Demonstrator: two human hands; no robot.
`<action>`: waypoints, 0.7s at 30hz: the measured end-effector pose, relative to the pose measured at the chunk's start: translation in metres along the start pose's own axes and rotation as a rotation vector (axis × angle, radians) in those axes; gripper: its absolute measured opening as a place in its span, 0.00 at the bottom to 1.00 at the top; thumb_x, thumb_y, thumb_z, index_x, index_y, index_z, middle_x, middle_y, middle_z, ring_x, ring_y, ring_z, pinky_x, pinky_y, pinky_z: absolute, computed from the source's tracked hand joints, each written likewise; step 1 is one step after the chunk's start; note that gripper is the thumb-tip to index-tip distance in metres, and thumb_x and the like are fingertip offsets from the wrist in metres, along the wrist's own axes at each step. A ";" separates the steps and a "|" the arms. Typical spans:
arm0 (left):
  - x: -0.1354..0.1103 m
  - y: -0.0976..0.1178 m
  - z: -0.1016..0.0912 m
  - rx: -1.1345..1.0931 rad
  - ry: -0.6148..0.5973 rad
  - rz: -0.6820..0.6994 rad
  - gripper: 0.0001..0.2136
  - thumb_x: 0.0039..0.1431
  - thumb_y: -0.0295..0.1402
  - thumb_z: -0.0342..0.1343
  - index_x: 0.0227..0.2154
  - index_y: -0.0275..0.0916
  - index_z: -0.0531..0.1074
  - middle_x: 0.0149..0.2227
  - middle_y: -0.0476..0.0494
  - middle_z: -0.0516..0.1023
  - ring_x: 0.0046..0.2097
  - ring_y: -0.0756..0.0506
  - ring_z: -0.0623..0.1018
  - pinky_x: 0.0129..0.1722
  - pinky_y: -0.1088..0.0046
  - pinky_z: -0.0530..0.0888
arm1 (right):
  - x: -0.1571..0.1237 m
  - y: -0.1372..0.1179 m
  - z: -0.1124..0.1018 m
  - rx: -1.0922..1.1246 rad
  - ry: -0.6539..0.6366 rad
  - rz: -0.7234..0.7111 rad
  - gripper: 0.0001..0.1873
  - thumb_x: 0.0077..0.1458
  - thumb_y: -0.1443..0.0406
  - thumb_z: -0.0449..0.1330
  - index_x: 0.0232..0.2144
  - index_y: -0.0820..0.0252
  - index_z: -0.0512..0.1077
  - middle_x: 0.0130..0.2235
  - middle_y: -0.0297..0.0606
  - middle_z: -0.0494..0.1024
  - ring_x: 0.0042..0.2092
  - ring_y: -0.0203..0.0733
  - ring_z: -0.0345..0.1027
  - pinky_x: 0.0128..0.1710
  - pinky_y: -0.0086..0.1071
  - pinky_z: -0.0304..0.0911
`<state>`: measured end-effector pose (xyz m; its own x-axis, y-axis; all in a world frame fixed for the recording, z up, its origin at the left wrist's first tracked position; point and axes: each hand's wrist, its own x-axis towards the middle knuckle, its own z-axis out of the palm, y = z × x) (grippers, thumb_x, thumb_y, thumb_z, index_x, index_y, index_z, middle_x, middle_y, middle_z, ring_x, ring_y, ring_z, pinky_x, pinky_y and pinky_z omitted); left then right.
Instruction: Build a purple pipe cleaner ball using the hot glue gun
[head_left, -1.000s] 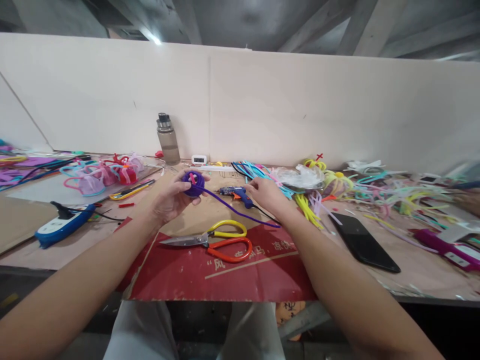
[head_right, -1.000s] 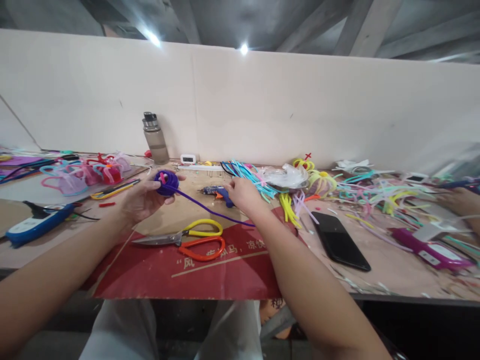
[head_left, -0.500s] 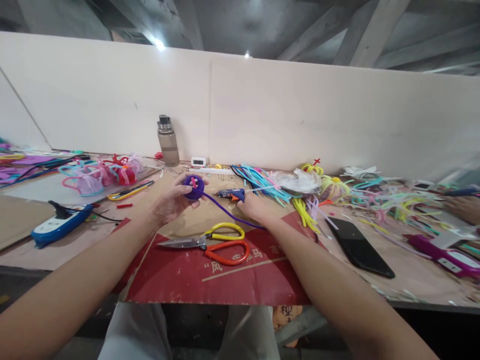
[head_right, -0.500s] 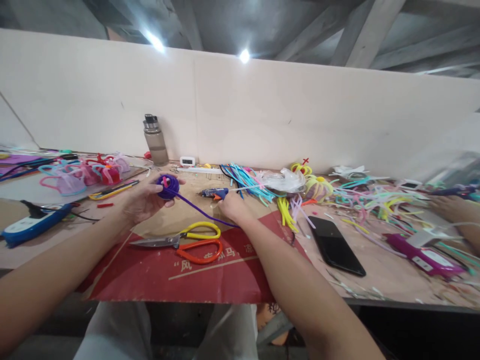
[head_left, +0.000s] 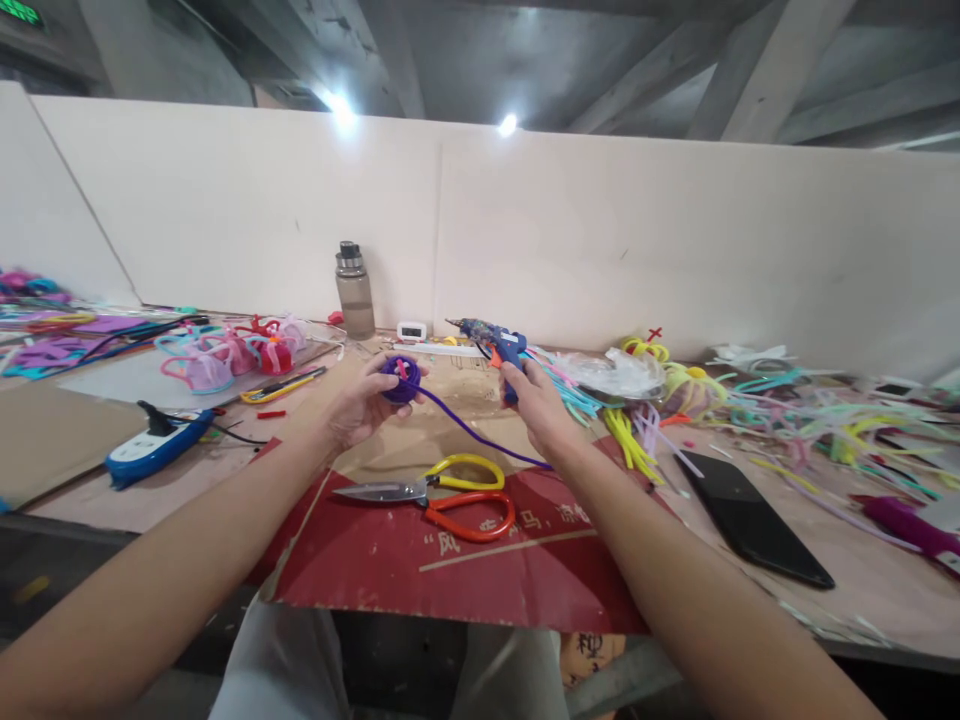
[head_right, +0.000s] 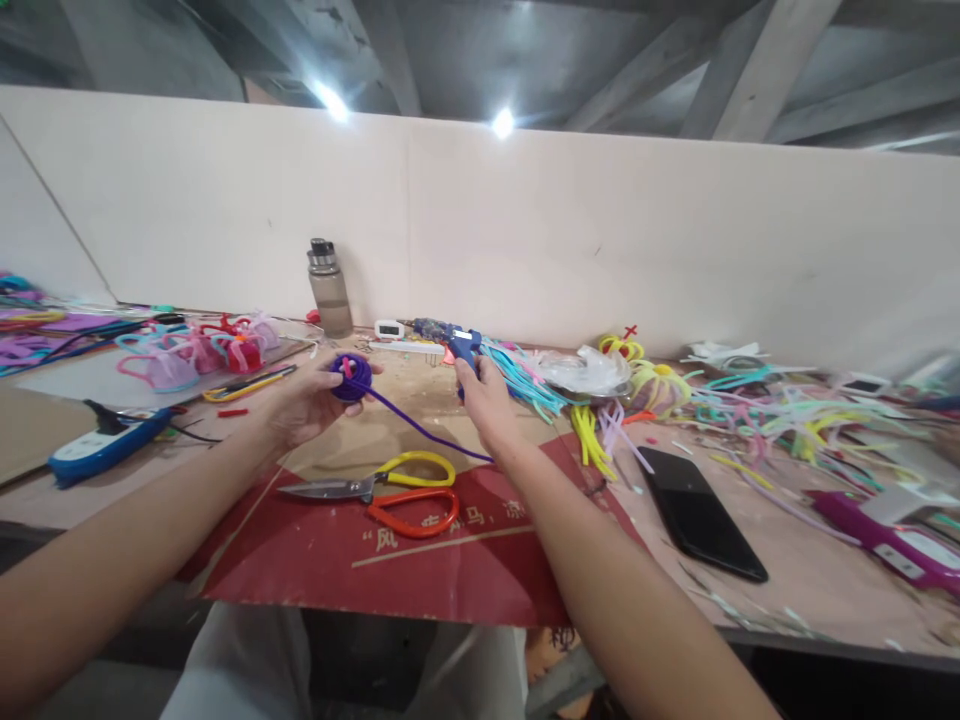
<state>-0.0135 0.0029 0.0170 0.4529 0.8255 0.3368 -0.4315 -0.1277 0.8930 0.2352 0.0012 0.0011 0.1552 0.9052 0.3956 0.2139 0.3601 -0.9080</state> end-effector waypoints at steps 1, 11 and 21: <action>0.000 0.000 -0.001 -0.004 0.008 0.001 0.14 0.50 0.29 0.59 0.41 0.36 0.70 0.45 0.36 0.77 0.34 0.45 0.79 0.23 0.77 0.70 | -0.002 -0.002 0.002 0.084 -0.019 0.025 0.15 0.53 0.51 0.54 0.30 0.56 0.61 0.25 0.27 0.64 0.26 0.33 0.60 0.26 0.28 0.60; 0.003 -0.001 -0.008 0.057 0.145 -0.016 0.15 0.47 0.30 0.60 0.40 0.36 0.69 0.42 0.38 0.76 0.33 0.45 0.80 0.22 0.77 0.69 | -0.016 -0.028 0.003 0.415 -0.302 0.065 0.18 0.48 0.58 0.62 0.38 0.57 0.61 0.40 0.37 0.77 0.25 0.30 0.58 0.22 0.26 0.55; 0.004 -0.001 -0.009 0.076 0.174 -0.034 0.16 0.46 0.31 0.60 0.39 0.36 0.67 0.40 0.40 0.76 0.32 0.45 0.79 0.23 0.76 0.70 | -0.019 -0.026 0.000 0.090 -0.384 -0.104 0.12 0.55 0.57 0.58 0.36 0.58 0.63 0.25 0.27 0.68 0.26 0.33 0.59 0.29 0.30 0.57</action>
<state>-0.0180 0.0113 0.0144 0.3219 0.9118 0.2550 -0.3553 -0.1333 0.9252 0.2272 -0.0253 0.0171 -0.2375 0.8753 0.4212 0.1211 0.4569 -0.8812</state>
